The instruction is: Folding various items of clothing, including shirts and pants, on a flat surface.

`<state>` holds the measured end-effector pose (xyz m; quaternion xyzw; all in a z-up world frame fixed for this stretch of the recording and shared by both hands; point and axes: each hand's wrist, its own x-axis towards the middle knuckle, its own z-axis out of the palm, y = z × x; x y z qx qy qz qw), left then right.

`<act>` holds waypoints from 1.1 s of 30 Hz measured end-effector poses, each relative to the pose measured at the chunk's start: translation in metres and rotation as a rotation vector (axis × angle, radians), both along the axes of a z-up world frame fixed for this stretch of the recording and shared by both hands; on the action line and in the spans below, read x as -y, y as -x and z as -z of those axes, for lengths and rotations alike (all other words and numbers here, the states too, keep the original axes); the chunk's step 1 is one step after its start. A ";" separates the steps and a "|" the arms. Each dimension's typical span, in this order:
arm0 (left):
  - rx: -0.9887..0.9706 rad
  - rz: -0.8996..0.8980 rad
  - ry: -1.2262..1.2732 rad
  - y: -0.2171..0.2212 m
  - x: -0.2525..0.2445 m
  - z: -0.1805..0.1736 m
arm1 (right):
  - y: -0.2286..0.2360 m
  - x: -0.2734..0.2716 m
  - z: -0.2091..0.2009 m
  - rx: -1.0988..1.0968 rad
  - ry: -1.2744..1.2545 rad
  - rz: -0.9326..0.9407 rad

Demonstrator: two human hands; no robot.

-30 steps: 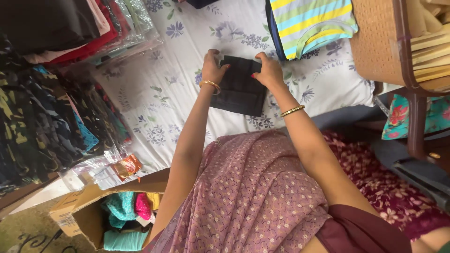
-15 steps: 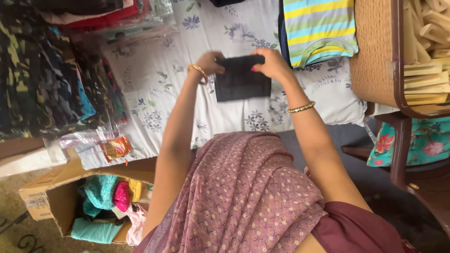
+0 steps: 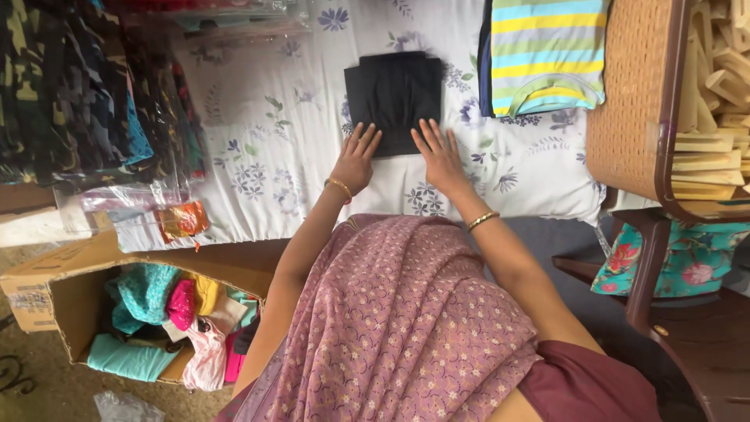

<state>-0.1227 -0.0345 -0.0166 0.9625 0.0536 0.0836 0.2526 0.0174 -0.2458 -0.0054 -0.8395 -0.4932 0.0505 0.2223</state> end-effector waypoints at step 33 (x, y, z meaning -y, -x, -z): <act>0.079 -1.088 1.246 -0.021 0.042 0.079 | 0.000 -0.098 -0.011 -0.466 -0.286 0.090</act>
